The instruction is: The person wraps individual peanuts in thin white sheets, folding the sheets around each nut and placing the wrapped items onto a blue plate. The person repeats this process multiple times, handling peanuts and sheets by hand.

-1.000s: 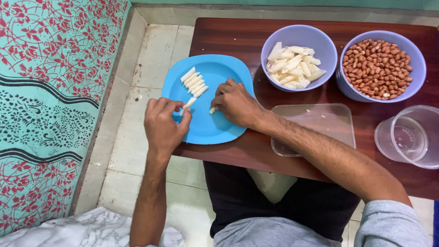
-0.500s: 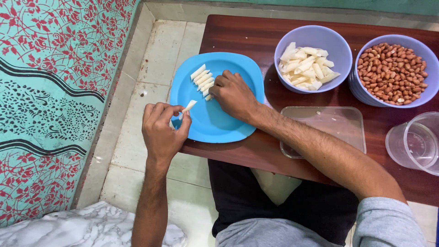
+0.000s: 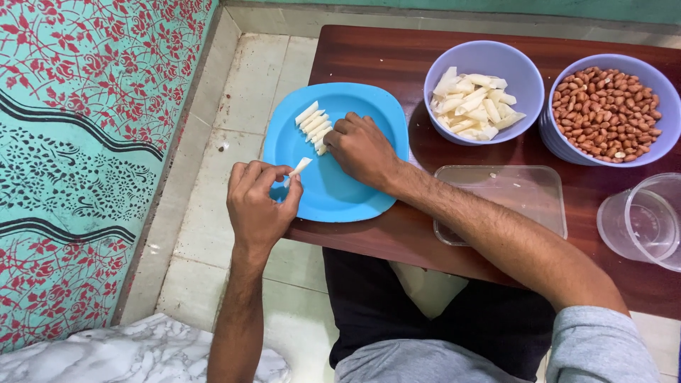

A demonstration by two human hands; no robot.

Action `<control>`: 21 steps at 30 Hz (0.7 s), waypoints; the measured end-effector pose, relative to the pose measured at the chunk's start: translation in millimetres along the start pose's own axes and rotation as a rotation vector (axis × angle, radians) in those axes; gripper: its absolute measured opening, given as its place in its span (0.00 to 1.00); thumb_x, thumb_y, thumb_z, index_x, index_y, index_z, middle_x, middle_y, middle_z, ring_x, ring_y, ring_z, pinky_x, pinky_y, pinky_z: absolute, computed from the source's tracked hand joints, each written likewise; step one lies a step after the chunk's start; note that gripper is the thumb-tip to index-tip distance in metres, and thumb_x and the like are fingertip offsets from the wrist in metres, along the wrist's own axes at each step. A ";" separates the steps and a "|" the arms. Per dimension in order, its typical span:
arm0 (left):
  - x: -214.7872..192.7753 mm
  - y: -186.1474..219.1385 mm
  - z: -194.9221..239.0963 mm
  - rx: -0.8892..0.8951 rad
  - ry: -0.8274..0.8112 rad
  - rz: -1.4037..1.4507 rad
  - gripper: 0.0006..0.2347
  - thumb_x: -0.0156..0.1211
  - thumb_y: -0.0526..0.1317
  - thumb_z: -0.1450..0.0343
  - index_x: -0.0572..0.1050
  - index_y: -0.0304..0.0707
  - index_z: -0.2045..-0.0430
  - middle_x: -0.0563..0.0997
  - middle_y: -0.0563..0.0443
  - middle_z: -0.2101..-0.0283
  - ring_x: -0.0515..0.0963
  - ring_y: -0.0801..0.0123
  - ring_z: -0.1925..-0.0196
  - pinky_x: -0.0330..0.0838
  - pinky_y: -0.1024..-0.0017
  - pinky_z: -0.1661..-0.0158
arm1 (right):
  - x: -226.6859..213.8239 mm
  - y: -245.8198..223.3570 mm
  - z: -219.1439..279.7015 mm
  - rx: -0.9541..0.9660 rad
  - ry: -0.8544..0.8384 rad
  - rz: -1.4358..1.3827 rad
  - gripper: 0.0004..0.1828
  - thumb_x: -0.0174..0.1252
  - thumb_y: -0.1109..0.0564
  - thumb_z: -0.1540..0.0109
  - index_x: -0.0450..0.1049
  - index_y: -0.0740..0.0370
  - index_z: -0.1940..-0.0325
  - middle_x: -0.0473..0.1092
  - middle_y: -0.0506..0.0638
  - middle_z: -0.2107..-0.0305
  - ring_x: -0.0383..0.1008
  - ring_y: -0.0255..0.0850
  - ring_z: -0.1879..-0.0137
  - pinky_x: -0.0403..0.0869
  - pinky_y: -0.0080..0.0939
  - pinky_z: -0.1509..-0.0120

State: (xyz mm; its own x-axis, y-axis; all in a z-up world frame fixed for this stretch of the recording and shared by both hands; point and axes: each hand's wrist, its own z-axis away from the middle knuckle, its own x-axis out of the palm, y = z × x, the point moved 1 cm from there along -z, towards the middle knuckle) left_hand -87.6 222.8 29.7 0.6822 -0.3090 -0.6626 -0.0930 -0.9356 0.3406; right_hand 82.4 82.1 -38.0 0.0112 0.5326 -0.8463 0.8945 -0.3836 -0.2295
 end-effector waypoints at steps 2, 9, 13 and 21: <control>2.0 0.5 0.2 0.008 0.003 0.008 0.03 0.70 0.33 0.36 0.82 0.39 0.73 0.73 0.56 0.75 0.75 0.62 0.67 0.74 0.66 0.61 | -2.0 1.1 0.8 0.007 -0.002 -0.037 0.03 0.67 0.58 0.39 0.80 0.57 0.62 0.72 0.50 0.70 0.70 0.44 0.59 0.69 0.43 0.57; 13.9 10.1 -4.1 0.050 0.023 0.054 0.04 0.71 0.34 0.37 0.82 0.42 0.73 0.74 0.57 0.74 0.76 0.62 0.67 0.74 0.65 0.60 | -52.8 -3.0 3.0 0.172 0.012 -0.626 0.04 0.60 0.62 0.34 0.79 0.60 0.57 0.76 0.53 0.71 0.76 0.45 0.63 0.75 0.43 0.58; 22.1 40.2 -17.2 0.144 -0.004 0.103 0.05 0.70 0.32 0.37 0.82 0.42 0.72 0.76 0.55 0.74 0.78 0.59 0.66 0.74 0.65 0.61 | -116.8 -10.4 19.5 0.415 -0.129 -1.045 0.13 0.59 0.56 0.33 0.78 0.56 0.44 0.79 0.54 0.64 0.80 0.39 0.58 0.81 0.39 0.54; 71.6 111.8 -15.7 0.316 -0.126 0.296 0.04 0.69 0.35 0.34 0.81 0.42 0.69 0.81 0.54 0.73 0.82 0.61 0.65 0.73 0.66 0.62 | -163.1 21.9 94.4 0.614 -0.243 -1.053 0.09 0.65 0.65 0.42 0.83 0.63 0.58 0.80 0.56 0.72 0.80 0.39 0.67 0.81 0.38 0.58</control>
State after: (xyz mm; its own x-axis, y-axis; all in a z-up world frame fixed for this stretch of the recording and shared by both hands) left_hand -37.8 98.8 30.8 0.5010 -0.5716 -0.6498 -0.5012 -0.8037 0.3207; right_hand 58.0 -84.4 49.7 -0.7267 0.6665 -0.1665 0.0607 -0.1791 -0.9819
